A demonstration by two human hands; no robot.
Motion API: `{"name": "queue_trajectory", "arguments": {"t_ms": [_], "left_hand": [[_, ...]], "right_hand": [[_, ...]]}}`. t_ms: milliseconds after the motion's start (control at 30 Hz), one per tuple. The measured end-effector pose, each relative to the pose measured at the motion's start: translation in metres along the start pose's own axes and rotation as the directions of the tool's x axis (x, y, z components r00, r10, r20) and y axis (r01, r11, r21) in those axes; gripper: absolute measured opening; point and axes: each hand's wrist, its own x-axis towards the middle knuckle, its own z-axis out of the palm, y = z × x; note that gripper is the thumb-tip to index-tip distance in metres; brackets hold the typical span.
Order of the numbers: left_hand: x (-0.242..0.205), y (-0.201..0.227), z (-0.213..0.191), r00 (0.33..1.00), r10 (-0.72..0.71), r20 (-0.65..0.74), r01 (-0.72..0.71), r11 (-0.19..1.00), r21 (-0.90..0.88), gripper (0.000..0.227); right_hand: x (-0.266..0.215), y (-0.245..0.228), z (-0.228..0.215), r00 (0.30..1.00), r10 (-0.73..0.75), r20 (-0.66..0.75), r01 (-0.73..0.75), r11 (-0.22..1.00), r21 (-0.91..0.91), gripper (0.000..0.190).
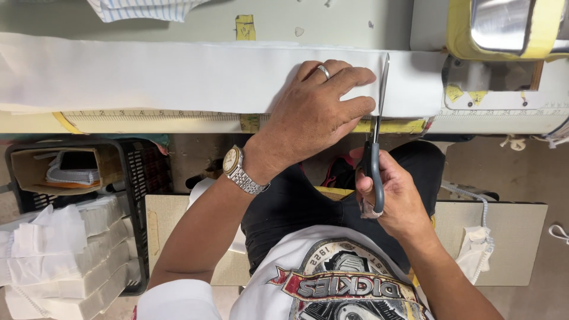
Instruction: The person cuts several strips of white fabric using shears while working at a table in a manufacturing environment.
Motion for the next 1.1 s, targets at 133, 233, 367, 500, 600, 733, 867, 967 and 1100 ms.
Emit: {"name": "queue_trajectory", "arguments": {"t_ms": [133,233,367,500,600,733,867,967,1100], "left_hand": [[0.0,-0.001,0.0,1.0,-0.014,0.006,0.014,1.0,-0.018,0.016],[-0.001,-0.001,0.001,1.0,-0.014,-0.008,0.014,0.999,-0.03,0.015],[0.0,0.0,-0.001,1.0,-0.026,-0.005,0.026,0.999,-0.043,0.016],[-0.003,0.001,0.002,0.999,-0.05,-0.009,0.049,0.998,-0.031,0.014],[-0.002,0.0,0.0,0.999,-0.042,-0.008,0.042,0.998,-0.035,0.013],[-0.002,0.002,0.0,0.995,-0.092,0.032,0.095,0.99,-0.105,0.012],[-0.002,0.005,-0.001,0.987,-0.137,0.086,0.15,0.973,-0.173,0.011],[-0.002,0.005,-0.001,0.983,-0.151,0.102,0.168,0.969,-0.182,0.011],[-0.002,0.004,0.002,0.979,-0.172,0.108,0.19,0.963,-0.189,0.01]], "right_hand": [[0.002,-0.006,-0.003,0.996,0.062,0.06,-0.07,0.987,0.144,0.081],[0.009,-0.017,-0.005,0.992,0.094,0.087,-0.103,0.989,0.104,0.076],[0.02,-0.028,-0.005,0.987,0.144,0.077,-0.15,0.986,0.073,0.083],[0.016,-0.024,0.0,0.999,0.033,0.03,-0.031,0.998,-0.049,0.085],[0.014,-0.026,-0.001,1.0,0.022,-0.013,-0.022,0.998,-0.052,0.08],[0.024,-0.009,-0.011,0.999,-0.025,0.035,0.022,0.996,0.092,0.055],[0.044,0.01,-0.025,0.99,-0.138,0.02,0.135,0.984,0.112,0.047],[0.047,0.019,-0.032,0.99,-0.137,0.014,0.135,0.985,0.11,0.043],[0.045,0.021,-0.03,0.987,-0.158,-0.011,0.158,0.978,0.137,0.041]]}}
